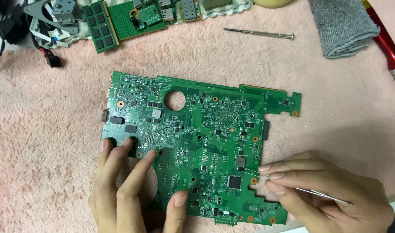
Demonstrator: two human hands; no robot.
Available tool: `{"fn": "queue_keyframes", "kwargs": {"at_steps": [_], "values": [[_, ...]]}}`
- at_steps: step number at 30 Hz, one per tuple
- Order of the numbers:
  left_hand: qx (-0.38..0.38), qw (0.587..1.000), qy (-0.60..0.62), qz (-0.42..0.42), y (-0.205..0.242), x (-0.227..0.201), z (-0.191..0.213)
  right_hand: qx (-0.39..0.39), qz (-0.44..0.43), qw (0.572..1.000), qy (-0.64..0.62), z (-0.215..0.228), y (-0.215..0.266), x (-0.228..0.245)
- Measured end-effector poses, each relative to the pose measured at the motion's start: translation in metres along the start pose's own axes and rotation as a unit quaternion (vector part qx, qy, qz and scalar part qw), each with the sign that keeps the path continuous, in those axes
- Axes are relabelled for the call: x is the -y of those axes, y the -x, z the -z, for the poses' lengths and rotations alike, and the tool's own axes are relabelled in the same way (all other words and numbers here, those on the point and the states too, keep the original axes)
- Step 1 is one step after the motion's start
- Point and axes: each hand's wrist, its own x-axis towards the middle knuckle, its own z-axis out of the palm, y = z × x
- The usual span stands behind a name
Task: The person uses tweezers to carefully manipulate and adjust small components on a green circuit board. The hands repeatedly probe and reposition tiny parts across the board surface while keeping the board steady on a pink mat.
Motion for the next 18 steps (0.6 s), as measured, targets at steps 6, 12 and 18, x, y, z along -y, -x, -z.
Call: {"fn": "queue_keyframes", "kwargs": {"at_steps": [6, 12, 18], "values": [[0.004, 1.000, -0.009, -0.007, 0.000, 0.000, 0.001, 0.069, 0.052, 0.995, 0.048, 0.008, 0.001, -0.015], [0.010, 1.000, -0.006, -0.011, -0.001, 0.002, 0.002, 0.022, 0.043, 0.999, 0.008, 0.001, -0.002, -0.008], [0.006, 1.000, -0.009, -0.010, -0.002, 0.000, 0.002, 0.007, 0.003, 1.000, -0.001, -0.001, 0.000, -0.002]]}}
